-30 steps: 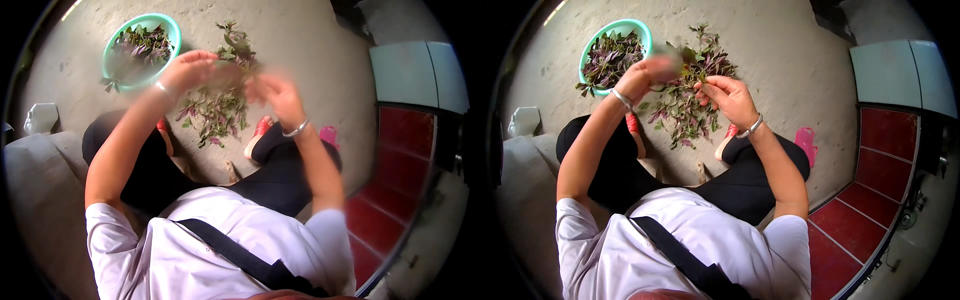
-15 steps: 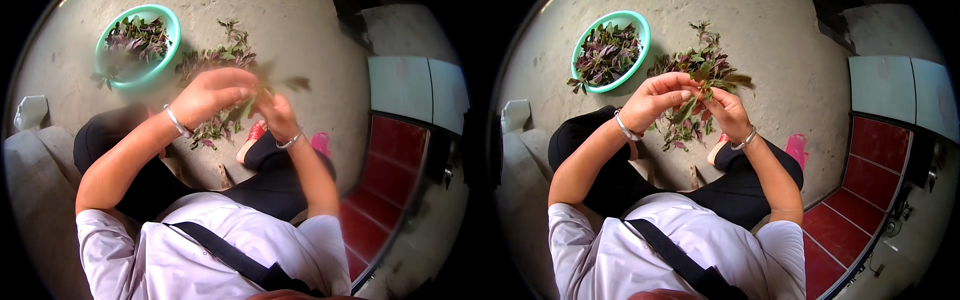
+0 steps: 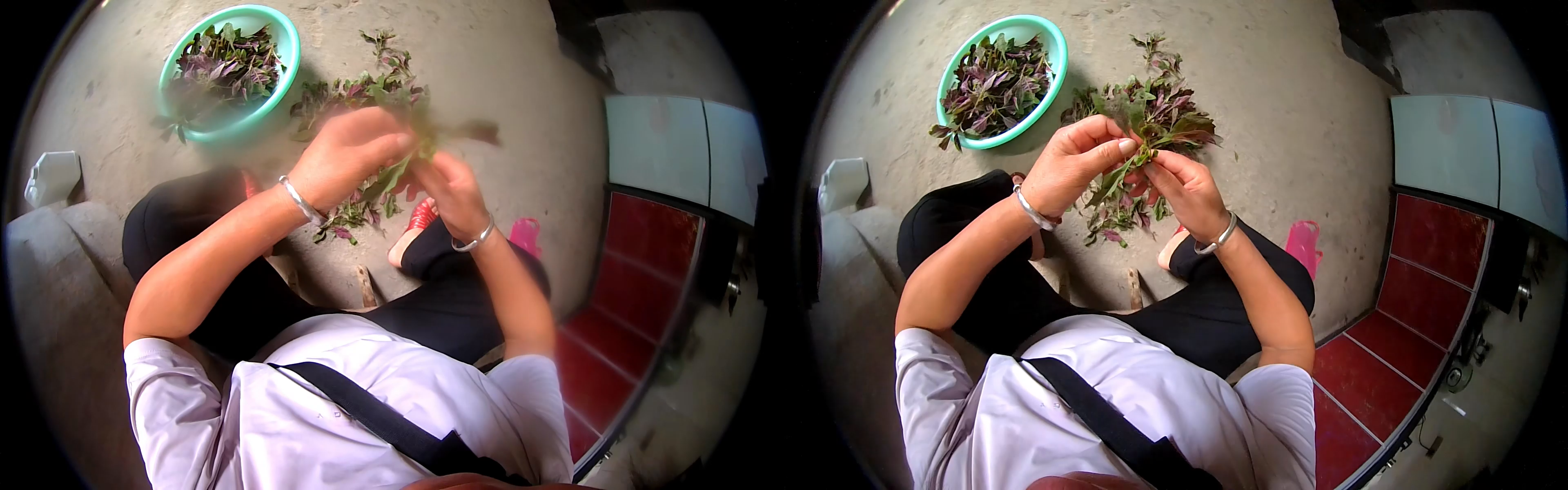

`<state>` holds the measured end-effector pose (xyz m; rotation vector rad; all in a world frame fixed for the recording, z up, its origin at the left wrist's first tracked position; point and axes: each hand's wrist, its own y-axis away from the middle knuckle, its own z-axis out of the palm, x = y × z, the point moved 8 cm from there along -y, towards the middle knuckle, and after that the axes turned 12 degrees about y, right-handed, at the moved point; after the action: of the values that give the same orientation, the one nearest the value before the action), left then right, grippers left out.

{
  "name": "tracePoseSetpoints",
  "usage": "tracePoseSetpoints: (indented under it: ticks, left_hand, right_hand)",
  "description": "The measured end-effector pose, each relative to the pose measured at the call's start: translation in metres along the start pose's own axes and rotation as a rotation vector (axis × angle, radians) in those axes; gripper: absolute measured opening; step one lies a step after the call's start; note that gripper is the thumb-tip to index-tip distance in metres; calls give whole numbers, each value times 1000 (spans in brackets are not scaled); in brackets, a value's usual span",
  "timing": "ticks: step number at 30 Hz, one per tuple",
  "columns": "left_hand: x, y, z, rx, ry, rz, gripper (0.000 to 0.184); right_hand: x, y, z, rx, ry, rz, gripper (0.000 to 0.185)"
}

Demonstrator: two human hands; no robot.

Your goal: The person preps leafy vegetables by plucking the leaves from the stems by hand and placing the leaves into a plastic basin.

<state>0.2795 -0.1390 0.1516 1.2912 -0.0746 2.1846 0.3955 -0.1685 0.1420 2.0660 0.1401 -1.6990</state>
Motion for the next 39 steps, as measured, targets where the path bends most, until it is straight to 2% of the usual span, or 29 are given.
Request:
tracePoseSetpoints:
  ticks: [13, 15, 19, 28, 33, 35, 37, 39]
  left_hand:
    - [1, -1, -6, 4, -32, 23, 16]
    - [8, -6, -12, 33, -23, 170, 15]
    - [3, -10, -22, 110, 302, 3, 6]
    - [-5, -9, -29, 196, 373, -55, 6]
    - [-6, -2, -38, 387, 270, -66, 14]
    - [-14, -4, -55, 432, 159, -89, 23]
    - [-20, -2, -63, 496, 39, -116, 27]
    - [-28, -2, -54, 437, 19, -200, 40]
  right_hand:
    - [9, 0, 2, 6, -150, 40, 25]
    - [9, 0, 3, 1, -161, 65, 24]
    - [11, 3, 3, -31, -171, 120, 22]
    - [10, 5, 2, 4, -272, 128, 23]
    - [9, 6, -4, 73, -264, 138, 24]
    - [12, 6, -10, 119, -221, 148, 24]
    - [15, 4, -18, 209, -95, 103, 23]
    - [10, 4, -23, 274, 58, 105, 22]
